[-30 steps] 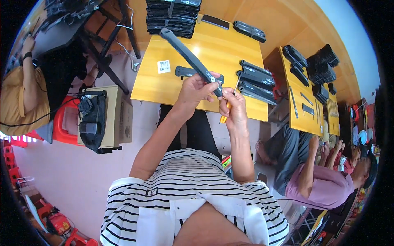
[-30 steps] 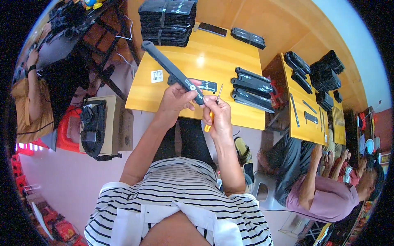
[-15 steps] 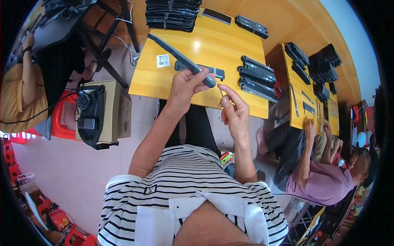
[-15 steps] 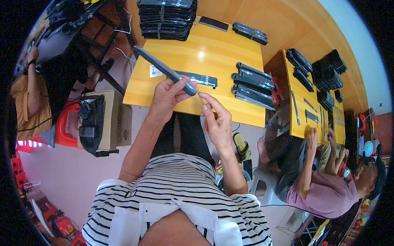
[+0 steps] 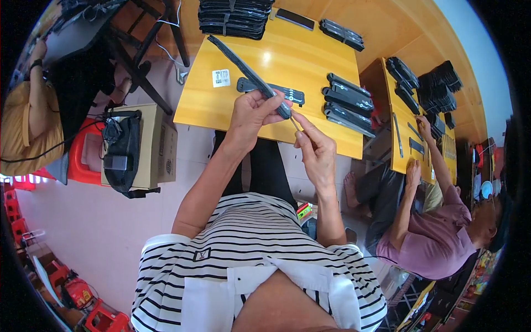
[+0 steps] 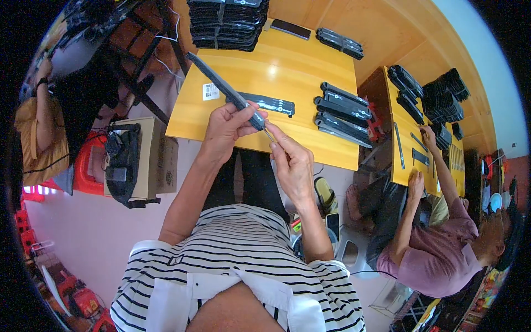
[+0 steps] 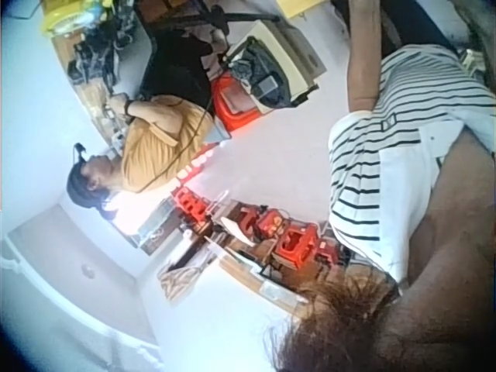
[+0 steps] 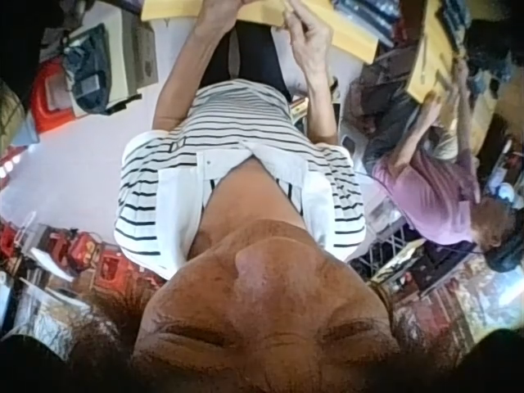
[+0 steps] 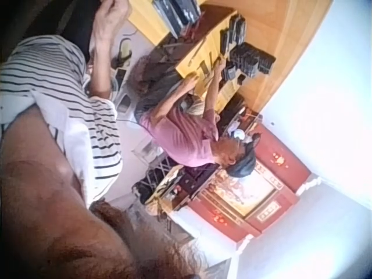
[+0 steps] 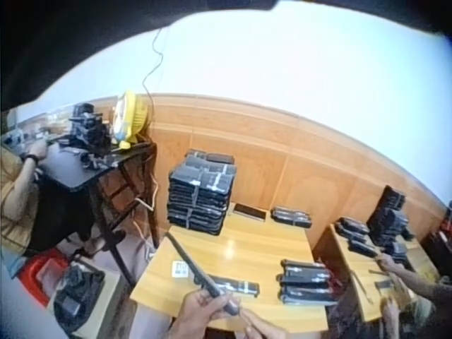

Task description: Applying small hardware components to black straps using a hand tool.

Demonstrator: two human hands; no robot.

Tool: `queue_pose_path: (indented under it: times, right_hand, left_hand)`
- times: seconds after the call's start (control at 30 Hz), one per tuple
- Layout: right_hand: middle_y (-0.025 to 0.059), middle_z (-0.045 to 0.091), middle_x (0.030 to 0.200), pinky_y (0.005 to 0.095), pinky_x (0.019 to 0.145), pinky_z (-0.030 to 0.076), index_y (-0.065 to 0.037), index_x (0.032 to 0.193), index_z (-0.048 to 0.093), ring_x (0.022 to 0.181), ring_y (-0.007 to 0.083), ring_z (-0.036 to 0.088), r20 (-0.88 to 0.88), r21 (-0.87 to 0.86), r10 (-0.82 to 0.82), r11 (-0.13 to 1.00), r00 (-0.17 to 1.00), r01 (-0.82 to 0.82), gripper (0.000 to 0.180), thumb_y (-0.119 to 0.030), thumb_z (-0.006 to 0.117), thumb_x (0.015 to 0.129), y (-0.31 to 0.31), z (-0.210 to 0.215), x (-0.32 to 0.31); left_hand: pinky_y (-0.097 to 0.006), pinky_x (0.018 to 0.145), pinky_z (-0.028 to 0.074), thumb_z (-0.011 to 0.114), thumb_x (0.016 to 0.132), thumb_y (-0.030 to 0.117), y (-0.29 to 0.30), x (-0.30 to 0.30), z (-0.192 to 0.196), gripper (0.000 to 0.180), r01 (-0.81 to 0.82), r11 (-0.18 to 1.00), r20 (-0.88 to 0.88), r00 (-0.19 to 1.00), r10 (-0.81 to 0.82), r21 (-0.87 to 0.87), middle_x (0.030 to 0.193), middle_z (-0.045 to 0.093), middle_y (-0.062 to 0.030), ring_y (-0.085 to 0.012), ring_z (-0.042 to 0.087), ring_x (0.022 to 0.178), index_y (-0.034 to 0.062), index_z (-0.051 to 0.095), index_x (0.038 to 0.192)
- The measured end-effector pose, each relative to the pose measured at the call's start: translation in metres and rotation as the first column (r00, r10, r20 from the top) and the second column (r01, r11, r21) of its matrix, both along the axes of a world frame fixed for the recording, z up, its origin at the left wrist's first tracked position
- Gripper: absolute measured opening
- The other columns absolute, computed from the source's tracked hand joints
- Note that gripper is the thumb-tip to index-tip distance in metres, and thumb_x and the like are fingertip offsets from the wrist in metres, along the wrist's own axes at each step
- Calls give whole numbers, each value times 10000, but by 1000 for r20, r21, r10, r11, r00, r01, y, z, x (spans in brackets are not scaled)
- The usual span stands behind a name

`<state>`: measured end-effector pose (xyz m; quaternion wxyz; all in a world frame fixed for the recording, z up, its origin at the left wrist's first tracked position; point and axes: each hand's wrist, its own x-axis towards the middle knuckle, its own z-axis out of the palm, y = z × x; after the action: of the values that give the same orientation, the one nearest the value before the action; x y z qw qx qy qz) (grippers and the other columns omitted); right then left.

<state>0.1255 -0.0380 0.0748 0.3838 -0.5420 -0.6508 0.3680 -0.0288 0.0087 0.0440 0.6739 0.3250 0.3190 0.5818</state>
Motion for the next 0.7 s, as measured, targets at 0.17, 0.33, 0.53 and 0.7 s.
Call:
queue_pose_path:
  times: [0.17,0.33,0.53,0.7]
  right_hand:
    - [113,650,857,247,572,475,-87,1166,569,607,98,551,54,81,75,994,996,-79,349,6,507,836,3,-1,5]
    - [108,657,868,240,579,477,-94,1170,567,613,93,551,56,18,60,998,997,-61,354,7,507,836,2,4,5]
    - [83,618,759,226,570,443,-106,1179,565,587,89,513,31,-44,7,999,999,-6,369,18,502,837,2,-7,2]
    - [51,541,664,229,562,431,-114,1193,555,557,91,455,88,226,-20,974,996,0,381,21,493,842,1,-26,-2]
  left_hand:
    - [-251,711,543,580,855,165,0,0,1,207,-7,1000,-57,998,8,6,901,640,-134,-158,640,813,4,558,982]
    - [-257,704,544,587,849,150,-1,0,2,197,8,1000,-62,998,-7,23,897,639,-130,-162,637,812,1,560,975]
    - [-246,724,533,607,828,105,-2,8,-2,166,-40,997,-66,997,45,70,875,637,-100,-140,628,824,-3,574,949]
    - [-247,726,529,609,831,103,-3,11,-5,171,-53,995,-60,997,58,83,879,637,-95,-147,621,839,2,571,963]
